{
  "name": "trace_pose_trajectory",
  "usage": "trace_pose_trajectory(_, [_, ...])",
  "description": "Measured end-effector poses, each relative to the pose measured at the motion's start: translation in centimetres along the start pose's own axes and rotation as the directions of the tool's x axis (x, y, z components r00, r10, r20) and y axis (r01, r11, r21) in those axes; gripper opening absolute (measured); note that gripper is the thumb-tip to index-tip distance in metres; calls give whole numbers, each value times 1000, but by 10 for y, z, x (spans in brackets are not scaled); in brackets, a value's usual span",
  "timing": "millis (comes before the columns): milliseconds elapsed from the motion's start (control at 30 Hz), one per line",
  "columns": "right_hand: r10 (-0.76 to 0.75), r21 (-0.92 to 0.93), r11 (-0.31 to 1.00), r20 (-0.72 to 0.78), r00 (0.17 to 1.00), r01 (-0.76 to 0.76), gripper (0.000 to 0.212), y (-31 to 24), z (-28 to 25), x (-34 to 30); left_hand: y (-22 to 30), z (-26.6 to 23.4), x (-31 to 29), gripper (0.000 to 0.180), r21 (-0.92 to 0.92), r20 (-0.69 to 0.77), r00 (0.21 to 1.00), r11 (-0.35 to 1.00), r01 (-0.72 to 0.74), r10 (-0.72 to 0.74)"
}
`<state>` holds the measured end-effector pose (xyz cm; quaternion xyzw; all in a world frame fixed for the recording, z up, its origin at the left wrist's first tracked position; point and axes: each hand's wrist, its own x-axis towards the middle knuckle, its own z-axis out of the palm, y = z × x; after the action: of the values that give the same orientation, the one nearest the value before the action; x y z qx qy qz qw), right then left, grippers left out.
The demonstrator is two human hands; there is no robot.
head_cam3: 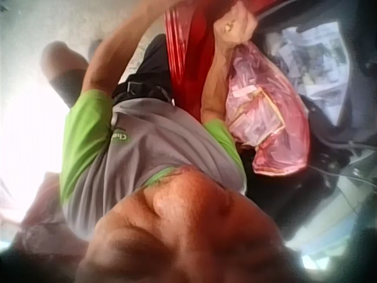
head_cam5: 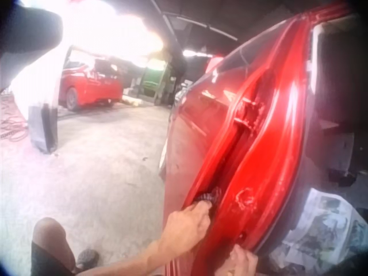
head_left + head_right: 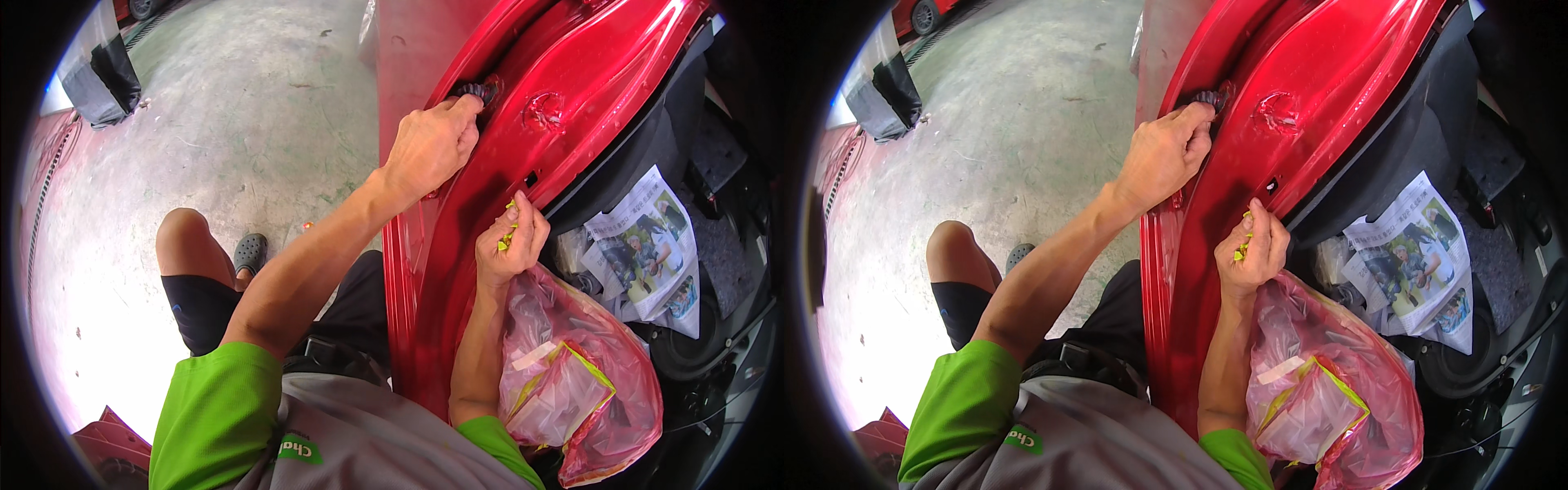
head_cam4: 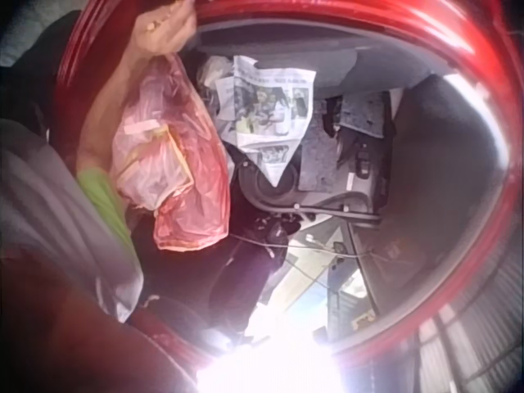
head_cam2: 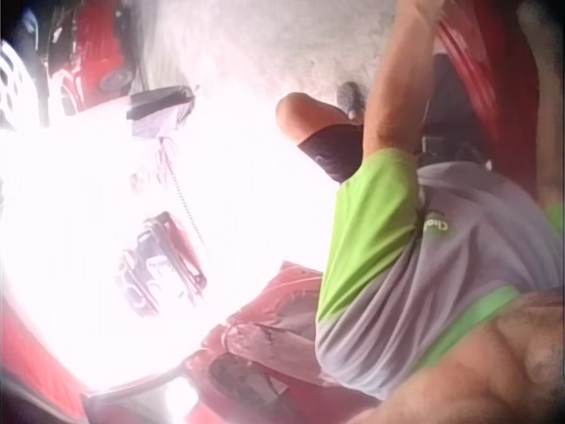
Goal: The person is working on the interior mechanism of a red car door. They use their hands to manipulate small yellow plastic clips and a black rubber seal within the door's frame, appearing to secure or adjust the components. The person is kneeling beside the open door during the process.
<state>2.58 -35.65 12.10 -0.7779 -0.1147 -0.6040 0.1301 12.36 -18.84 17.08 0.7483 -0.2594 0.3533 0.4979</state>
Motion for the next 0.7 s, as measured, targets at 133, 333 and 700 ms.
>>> trace_pose_trajectory(133, [5,-7,1000,8,1000,-5,24,2,-1,-1,1,-3,2,20,-16,33,999,999,30,-30])
trace_pose_trajectory(333, [-36,-1,999,-9,999,36,23,1,0,3,1,9,-15,27,-167,-146,988,986,26,-51])
trace_pose_trajectory(700, [-31,18,999,-9,999,31,24,0,-1,3,1,15,-7,15,-140,-136,988,989,48,-67])
